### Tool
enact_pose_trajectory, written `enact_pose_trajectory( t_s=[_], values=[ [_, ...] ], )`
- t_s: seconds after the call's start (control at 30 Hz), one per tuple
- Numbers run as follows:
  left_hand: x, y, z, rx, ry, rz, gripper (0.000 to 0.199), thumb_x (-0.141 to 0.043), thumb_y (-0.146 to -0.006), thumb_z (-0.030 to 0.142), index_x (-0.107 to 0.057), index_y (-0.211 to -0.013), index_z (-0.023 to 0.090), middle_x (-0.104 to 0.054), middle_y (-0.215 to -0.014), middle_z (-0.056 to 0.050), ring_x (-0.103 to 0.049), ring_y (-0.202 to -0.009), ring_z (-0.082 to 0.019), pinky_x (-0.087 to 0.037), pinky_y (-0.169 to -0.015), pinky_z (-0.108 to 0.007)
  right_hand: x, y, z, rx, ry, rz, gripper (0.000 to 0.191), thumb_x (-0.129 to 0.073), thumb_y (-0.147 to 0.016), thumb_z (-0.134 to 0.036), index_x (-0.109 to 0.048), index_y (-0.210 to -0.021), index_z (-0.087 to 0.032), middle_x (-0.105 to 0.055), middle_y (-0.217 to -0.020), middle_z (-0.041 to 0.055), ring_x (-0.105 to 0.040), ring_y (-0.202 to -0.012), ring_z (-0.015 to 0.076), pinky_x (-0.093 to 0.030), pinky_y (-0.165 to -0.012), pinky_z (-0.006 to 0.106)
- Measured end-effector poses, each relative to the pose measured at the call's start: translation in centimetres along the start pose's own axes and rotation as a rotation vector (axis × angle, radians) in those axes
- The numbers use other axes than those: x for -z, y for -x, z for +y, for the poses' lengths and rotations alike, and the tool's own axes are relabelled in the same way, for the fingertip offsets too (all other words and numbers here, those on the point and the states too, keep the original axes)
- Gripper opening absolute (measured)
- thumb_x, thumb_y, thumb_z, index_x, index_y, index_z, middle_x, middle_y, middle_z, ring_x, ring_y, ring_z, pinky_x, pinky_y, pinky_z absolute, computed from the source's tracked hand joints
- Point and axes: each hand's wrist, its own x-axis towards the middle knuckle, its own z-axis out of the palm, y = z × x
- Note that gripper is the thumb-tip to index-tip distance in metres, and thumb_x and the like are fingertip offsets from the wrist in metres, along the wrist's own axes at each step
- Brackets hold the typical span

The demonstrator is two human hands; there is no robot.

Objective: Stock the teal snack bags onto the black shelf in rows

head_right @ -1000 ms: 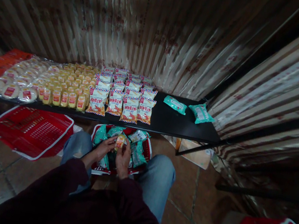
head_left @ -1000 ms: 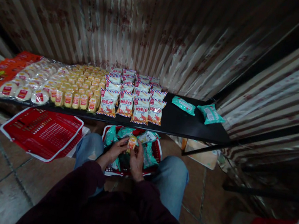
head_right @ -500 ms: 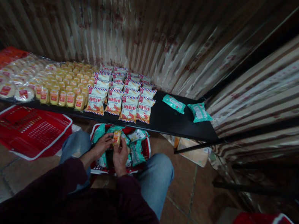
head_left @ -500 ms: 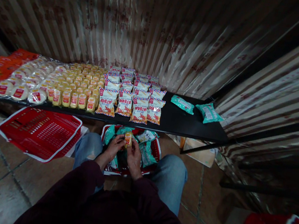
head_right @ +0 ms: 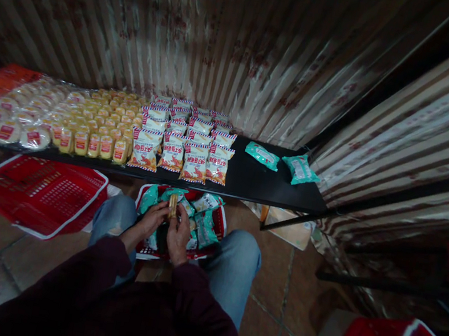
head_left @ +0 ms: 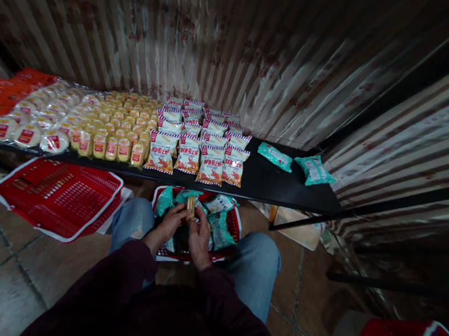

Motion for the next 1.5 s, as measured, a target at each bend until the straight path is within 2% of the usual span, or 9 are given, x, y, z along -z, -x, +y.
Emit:
enact_pose_trajectory(
  t_s=[0.13, 0.3, 0.53, 0.7, 0.83, 0.97, 1.1, 1.33, 1.5],
  values=[
    [0.1, -0.4, 0.0, 0.043, 0.095, 0.040, 0.030, -0.072, -0.058, 0.030, -0.066, -0.084, 0.016, -0.070, -0.083, -0.004, -0.063, -0.082, -0.017, -0.043, -0.066, -0.024, 0.0, 0.0, 0.0, -0.009, 0.037, 0.034, 0.041, -0.046, -0.081, -0.027, -0.063, -0.117, -0.021, -0.065, -0.121, 0.0071, -0.058, -0.112, 0.0217, -0.042, -0.102, 0.040],
    [0.1, -0.8, -0.1, 0.035, 0.158, 0.051, 0.025, -0.068, -0.061, 0.032, -0.063, -0.079, 0.016, -0.066, -0.075, -0.001, -0.061, -0.073, -0.014, -0.045, -0.063, -0.024, 0.1, -0.2, -0.1, 0.062, 0.080, 0.025, 0.035, -0.045, -0.081, -0.029, -0.067, -0.107, -0.022, -0.067, -0.115, 0.0070, -0.059, -0.109, 0.0217, -0.043, -0.100, 0.040],
    [-0.1, -0.7, 0.1, 0.002, 0.186, 0.041, 0.030, -0.073, -0.055, 0.031, -0.062, -0.079, 0.016, -0.067, -0.076, -0.003, -0.062, -0.076, -0.016, -0.046, -0.066, -0.026, 0.1, -0.5, 0.1, 0.070, 0.124, 0.024, 0.036, -0.045, -0.083, -0.036, -0.067, -0.106, -0.019, -0.067, -0.114, 0.0104, -0.059, -0.109, 0.0239, -0.042, -0.099, 0.044],
    [-0.1, -0.1, 0.3, -0.014, 0.106, -0.035, 0.046, -0.078, -0.057, 0.032, -0.065, -0.098, 0.017, -0.069, -0.087, -0.003, -0.062, -0.079, -0.016, -0.046, -0.073, -0.028, 0.0, -0.7, -0.4, 0.052, 0.141, 0.024, 0.041, -0.047, -0.083, -0.046, -0.068, -0.105, -0.018, -0.068, -0.112, 0.0124, -0.060, -0.105, 0.0258, -0.044, -0.096, 0.044],
    [-0.1, -0.2, 0.6, -0.103, -0.074, 0.030, 0.044, -0.075, -0.063, 0.026, -0.063, -0.106, 0.019, -0.067, -0.097, -0.005, -0.062, -0.084, -0.017, -0.047, -0.077, -0.029, -0.1, -0.8, -1.3, -0.001, 0.094, -0.011, 0.045, -0.047, -0.085, -0.050, -0.065, -0.113, -0.019, -0.067, -0.116, 0.0118, -0.061, -0.107, 0.0252, -0.047, -0.093, 0.041],
    [-0.2, -0.4, 1.2, -0.313, -0.295, 0.130, 0.038, -0.069, -0.067, 0.013, -0.062, -0.104, 0.020, -0.065, -0.106, -0.007, -0.061, -0.094, -0.019, -0.046, -0.087, -0.032, -0.7, -1.0, -2.5, -0.027, 0.019, -0.059, 0.049, -0.047, -0.087, -0.049, -0.057, -0.125, -0.020, -0.064, -0.123, 0.0117, -0.060, -0.113, 0.0248, -0.045, -0.098, 0.042],
    [-0.1, 0.2, 2.3, -0.480, -0.348, 0.177, 0.037, -0.065, -0.071, 0.011, -0.061, -0.106, 0.023, -0.063, -0.116, -0.008, -0.058, -0.108, -0.021, -0.042, -0.098, -0.036, -1.8, -1.2, -4.0, -0.005, -0.017, -0.041, 0.049, -0.048, -0.087, -0.049, -0.058, -0.125, -0.019, -0.061, -0.128, 0.0123, -0.057, -0.119, 0.0250, -0.042, -0.103, 0.042],
    [0.9, 1.9, 4.8, -0.596, -0.418, 0.314, 0.043, -0.065, -0.074, 0.016, -0.059, -0.116, 0.022, -0.060, -0.123, -0.011, -0.053, -0.118, -0.025, -0.037, -0.106, -0.038, -3.9, -1.6, -7.0, 0.057, -0.075, -0.144, 0.046, -0.045, -0.091, -0.046, -0.056, -0.127, -0.020, -0.060, -0.130, 0.0107, -0.055, -0.120, 0.0227, -0.040, -0.106, 0.040],
    [2.2, 2.3, 6.5, -0.656, -0.497, 0.404, 0.045, -0.059, -0.081, 0.024, -0.053, -0.125, 0.020, -0.056, -0.132, -0.012, -0.050, -0.124, -0.024, -0.035, -0.108, -0.037, -6.2, -2.2, -8.6, 0.107, -0.104, -0.197, 0.045, -0.043, -0.092, -0.045, -0.055, -0.127, -0.019, -0.059, -0.131, 0.0101, -0.055, -0.120, 0.0212, -0.041, -0.105, 0.037]
  ],
)
